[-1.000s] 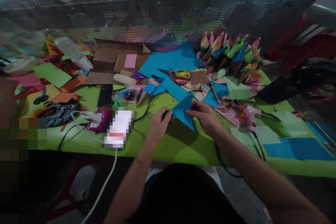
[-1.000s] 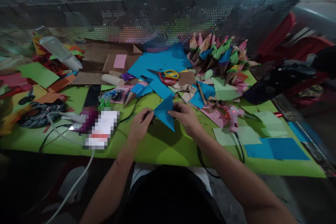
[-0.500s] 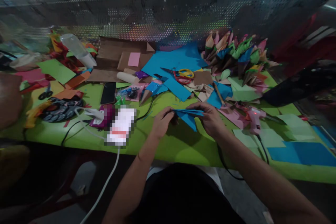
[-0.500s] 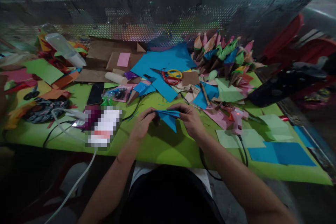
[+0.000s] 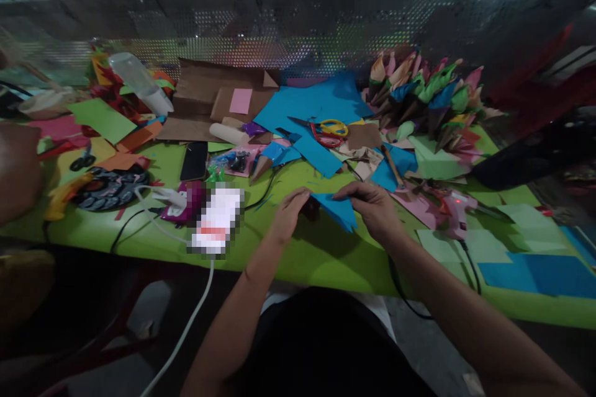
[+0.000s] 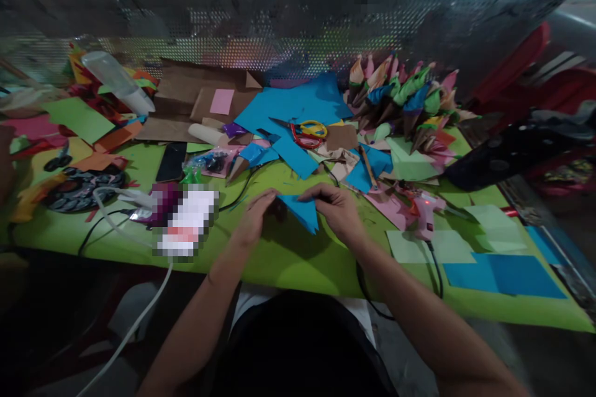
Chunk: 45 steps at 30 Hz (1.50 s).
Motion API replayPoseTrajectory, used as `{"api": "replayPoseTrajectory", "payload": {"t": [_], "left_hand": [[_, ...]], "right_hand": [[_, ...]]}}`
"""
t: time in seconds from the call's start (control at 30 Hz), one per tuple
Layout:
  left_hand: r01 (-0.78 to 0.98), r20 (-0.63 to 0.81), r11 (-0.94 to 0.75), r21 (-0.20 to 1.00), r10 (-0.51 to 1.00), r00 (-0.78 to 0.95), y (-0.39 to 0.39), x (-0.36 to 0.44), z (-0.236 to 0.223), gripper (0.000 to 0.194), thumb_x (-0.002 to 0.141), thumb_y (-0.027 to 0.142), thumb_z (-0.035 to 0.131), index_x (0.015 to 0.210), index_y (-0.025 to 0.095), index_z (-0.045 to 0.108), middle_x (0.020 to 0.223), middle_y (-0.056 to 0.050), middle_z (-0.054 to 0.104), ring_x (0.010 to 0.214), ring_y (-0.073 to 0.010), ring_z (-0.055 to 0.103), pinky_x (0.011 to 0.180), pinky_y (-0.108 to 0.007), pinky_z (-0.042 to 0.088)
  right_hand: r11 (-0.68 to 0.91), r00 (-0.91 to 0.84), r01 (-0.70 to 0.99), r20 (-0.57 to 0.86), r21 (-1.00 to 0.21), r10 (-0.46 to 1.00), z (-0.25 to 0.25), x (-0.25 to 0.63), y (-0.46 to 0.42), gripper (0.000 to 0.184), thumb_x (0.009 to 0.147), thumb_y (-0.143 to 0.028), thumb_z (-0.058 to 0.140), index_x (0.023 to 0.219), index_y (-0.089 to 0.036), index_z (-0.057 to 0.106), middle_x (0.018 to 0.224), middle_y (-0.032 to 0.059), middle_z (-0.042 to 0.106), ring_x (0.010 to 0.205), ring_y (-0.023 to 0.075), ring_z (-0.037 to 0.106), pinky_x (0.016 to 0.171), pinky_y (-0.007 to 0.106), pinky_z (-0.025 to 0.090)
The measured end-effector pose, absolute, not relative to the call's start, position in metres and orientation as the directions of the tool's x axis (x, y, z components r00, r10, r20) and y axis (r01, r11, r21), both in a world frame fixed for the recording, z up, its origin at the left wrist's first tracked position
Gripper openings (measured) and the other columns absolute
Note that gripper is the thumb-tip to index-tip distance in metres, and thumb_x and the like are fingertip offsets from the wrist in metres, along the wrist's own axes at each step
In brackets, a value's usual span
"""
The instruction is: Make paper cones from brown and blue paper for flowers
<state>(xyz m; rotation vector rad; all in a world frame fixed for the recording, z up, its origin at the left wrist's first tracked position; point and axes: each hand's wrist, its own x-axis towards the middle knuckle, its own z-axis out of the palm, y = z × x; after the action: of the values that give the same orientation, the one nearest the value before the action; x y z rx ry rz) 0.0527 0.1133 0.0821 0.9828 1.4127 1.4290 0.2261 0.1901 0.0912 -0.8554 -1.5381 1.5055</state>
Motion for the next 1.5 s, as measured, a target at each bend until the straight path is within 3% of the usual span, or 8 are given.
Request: {"api": "replayPoseTrajectory", "payload": {"t": [0.27,0.47,0.57,0.7,0.93,1.07,1.27,1.5], "left_hand": [[0.04,-0.008,0.017,0.999,0.976,-0.216,0.113,0.052,0.087,0.042,0.091,0.054,0.059,0.067,0.021,0.053,0.059,0.002,0.054,0.06,-0.0134,0.052,0.062,-0.028,0.044],[0.12,0.084,-0.048,0.992,0.945,-0.315,0.114,0.05,0.089,0.042,0.095,0.055,0.053,0.07,0.022,0.052,0.061,0.002,0.053,0.062,-0.014,0.053,0.063,-0.028,0.043],[0.201,0.142,-0.072,0.977,0.92,-0.365,0.112,0.051,0.09,0.043,0.097,0.057,0.051,0.071,0.022,0.053,0.064,0.002,0.055,0.065,-0.0144,0.054,0.064,-0.028,0.043],[0.264,0.177,-0.08,0.961,0.913,-0.367,0.111,0.052,0.088,0.041,0.098,0.057,0.05,0.076,0.022,0.055,0.066,0.001,0.059,0.066,-0.0148,0.057,0.066,-0.027,0.045],[0.465,0.226,-0.085,0.881,0.94,-0.257,0.112,0.049,0.086,0.028,0.1,0.045,0.05,0.101,0.022,0.064,0.098,-0.005,0.072,0.091,-0.0191,0.066,0.081,-0.03,0.05],[0.581,0.109,-0.021,0.814,0.987,-0.117,0.112,0.05,0.083,0.029,0.099,0.043,0.05,0.084,0.022,0.061,0.077,-0.002,0.065,0.075,-0.018,0.061,0.073,-0.03,0.045],[0.355,0.058,0.021,0.935,0.976,-0.211,0.114,0.05,0.078,0.036,0.098,0.049,0.049,0.074,0.022,0.048,0.066,0.003,0.049,0.065,-0.0143,0.048,0.064,-0.028,0.038],[0.215,0.015,0.042,0.976,0.966,-0.258,0.114,0.051,0.08,0.044,0.092,0.061,0.054,0.074,0.022,0.05,0.068,0.002,0.048,0.066,-0.0144,0.045,0.065,-0.03,0.036]], "right_hand": [[0.24,-0.497,-0.025,0.22,-0.97,0.84,0.091,0.228,0.191,0.027,0.067,-0.013,0.058,0.074,-0.028,0.079,0.079,0.0015,0.074,0.083,0.0224,0.067,0.082,0.038,0.052],[0.005,-0.467,-0.049,0.027,-0.999,0.884,0.093,0.228,0.19,0.031,0.083,-0.041,0.069,0.111,-0.03,0.079,0.096,0.0013,0.075,0.085,0.0199,0.065,0.077,0.034,0.052],[-0.094,-0.513,-0.056,-0.052,-0.994,0.857,0.09,0.225,0.191,0.036,0.079,-0.054,0.074,0.099,-0.025,0.079,0.083,0.0024,0.072,0.077,0.0195,0.063,0.069,0.032,0.05],[-0.132,-0.557,-0.05,-0.082,-0.99,0.826,0.083,0.221,0.194,0.035,0.061,-0.044,0.088,0.083,-0.022,0.073,0.079,0.0019,0.072,0.076,0.0203,0.064,0.071,0.034,0.052],[0.191,-0.554,0.111,0.099,-0.975,0.827,0.087,0.226,0.192,0.016,0.07,-0.027,0.071,0.085,-0.022,0.074,0.076,0.0011,0.072,0.071,0.0195,0.064,0.068,0.032,0.047],[0.32,-0.573,0.17,0.17,-0.932,0.801,0.091,0.226,0.189,0.02,0.073,-0.024,0.065,0.089,-0.022,0.077,0.081,0.0025,0.075,0.074,0.0207,0.065,0.07,0.033,0.047],[0.17,-0.515,0.091,0.1,-0.981,0.851,0.089,0.228,0.193,0.029,0.079,-0.045,0.073,0.095,-0.021,0.073,0.076,0.0025,0.069,0.07,0.0185,0.06,0.064,0.031,0.046],[0.158,-0.505,0.111,0.082,-0.981,0.859,0.091,0.227,0.192,0.038,0.08,-0.057,0.072,0.072,-0.021,0.066,0.064,-0.0003,0.059,0.062,0.0154,0.053,0.057,0.028,0.039]]}}
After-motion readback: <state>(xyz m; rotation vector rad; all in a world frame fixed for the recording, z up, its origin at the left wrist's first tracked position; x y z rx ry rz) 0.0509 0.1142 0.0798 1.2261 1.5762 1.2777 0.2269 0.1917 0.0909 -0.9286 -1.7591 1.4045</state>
